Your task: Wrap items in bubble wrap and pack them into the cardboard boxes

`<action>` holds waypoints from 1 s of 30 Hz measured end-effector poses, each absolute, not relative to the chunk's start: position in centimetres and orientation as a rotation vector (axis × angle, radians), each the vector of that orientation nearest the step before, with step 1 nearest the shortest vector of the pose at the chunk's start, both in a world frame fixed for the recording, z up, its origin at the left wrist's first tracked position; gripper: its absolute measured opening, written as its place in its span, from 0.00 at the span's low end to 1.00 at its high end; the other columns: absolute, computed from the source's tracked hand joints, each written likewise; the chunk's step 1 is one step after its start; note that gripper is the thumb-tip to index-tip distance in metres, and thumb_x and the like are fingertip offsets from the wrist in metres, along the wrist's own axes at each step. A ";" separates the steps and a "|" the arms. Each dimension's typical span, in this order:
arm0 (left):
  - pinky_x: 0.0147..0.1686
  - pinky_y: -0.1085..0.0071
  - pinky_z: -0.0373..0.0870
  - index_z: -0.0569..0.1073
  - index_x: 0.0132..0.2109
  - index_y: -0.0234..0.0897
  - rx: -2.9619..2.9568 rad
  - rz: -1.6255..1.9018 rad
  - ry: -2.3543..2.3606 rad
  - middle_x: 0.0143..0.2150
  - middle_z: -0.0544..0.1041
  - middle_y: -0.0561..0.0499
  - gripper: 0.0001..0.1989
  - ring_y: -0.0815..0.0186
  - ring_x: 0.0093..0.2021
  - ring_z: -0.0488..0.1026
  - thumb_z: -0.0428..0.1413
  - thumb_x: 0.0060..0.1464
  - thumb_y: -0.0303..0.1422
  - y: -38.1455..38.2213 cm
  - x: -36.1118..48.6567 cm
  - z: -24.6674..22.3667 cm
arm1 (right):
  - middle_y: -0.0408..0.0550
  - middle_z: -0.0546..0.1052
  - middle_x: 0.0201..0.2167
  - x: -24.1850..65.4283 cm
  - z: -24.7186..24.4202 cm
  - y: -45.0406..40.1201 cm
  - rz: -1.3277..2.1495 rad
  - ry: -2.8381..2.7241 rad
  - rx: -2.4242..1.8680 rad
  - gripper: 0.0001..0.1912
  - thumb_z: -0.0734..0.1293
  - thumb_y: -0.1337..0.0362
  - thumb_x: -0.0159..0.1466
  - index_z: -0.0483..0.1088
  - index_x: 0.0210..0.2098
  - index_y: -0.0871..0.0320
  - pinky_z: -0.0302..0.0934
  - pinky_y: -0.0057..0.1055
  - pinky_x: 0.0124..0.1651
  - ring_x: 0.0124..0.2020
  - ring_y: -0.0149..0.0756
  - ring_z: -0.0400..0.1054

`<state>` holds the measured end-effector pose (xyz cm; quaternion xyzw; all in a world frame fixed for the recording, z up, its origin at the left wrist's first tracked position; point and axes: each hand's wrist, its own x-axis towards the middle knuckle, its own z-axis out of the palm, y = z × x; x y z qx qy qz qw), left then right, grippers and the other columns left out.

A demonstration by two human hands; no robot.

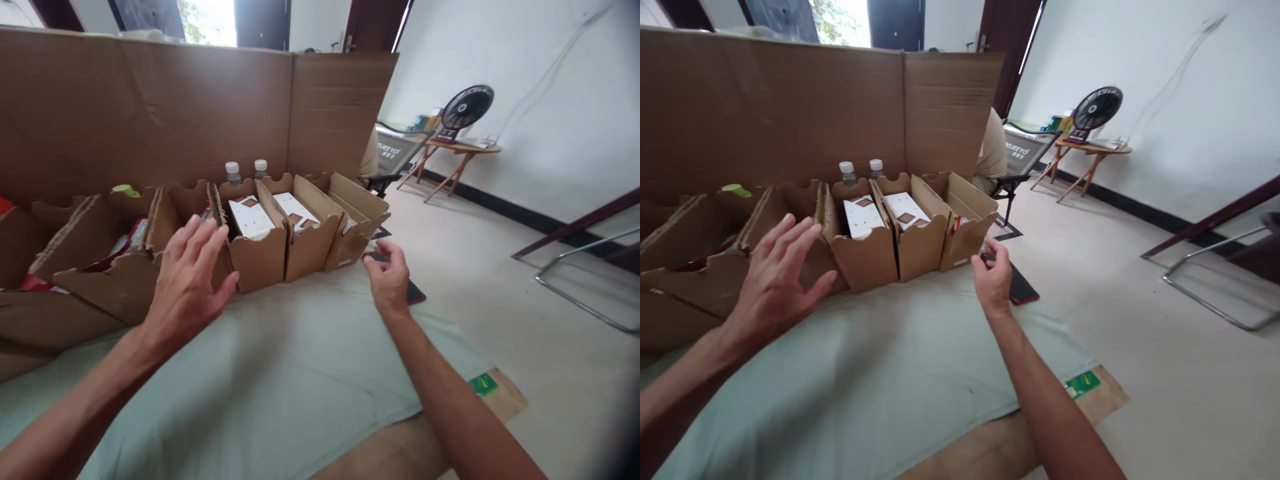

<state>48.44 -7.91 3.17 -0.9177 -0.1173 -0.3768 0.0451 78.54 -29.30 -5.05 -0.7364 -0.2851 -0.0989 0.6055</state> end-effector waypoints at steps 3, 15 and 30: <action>0.70 0.38 0.53 0.64 0.68 0.33 -2.826 -1.032 -0.386 0.63 0.73 0.36 0.29 0.40 0.70 0.61 0.56 0.62 0.36 -5.8 51.6 3.4 | 0.60 0.71 0.63 83.2 -4.8 -28.8 -0.108 -0.629 -1.670 0.41 0.75 0.52 0.53 0.62 0.62 0.56 0.61 0.53 0.63 0.63 0.53 0.65; 0.67 0.37 0.54 0.75 0.40 0.40 -2.954 -0.847 -0.284 0.51 0.77 0.43 0.09 0.45 0.62 0.68 0.53 0.58 0.38 -2.0 52.2 4.1 | 0.54 0.80 0.53 85.6 -5.9 -27.6 0.198 -0.761 -1.625 0.38 0.78 0.41 0.51 0.70 0.54 0.54 0.65 0.49 0.63 0.57 0.50 0.72; 0.60 0.45 0.74 0.73 0.60 0.42 -3.138 -0.928 -0.340 0.67 0.71 0.39 0.20 0.44 0.71 0.62 0.56 0.60 0.30 -16.5 42.4 -11.8 | 0.49 0.80 0.33 88.7 8.3 -25.8 -0.337 -1.193 -2.085 0.06 0.75 0.61 0.52 0.77 0.28 0.55 0.56 0.54 0.63 0.50 0.51 0.72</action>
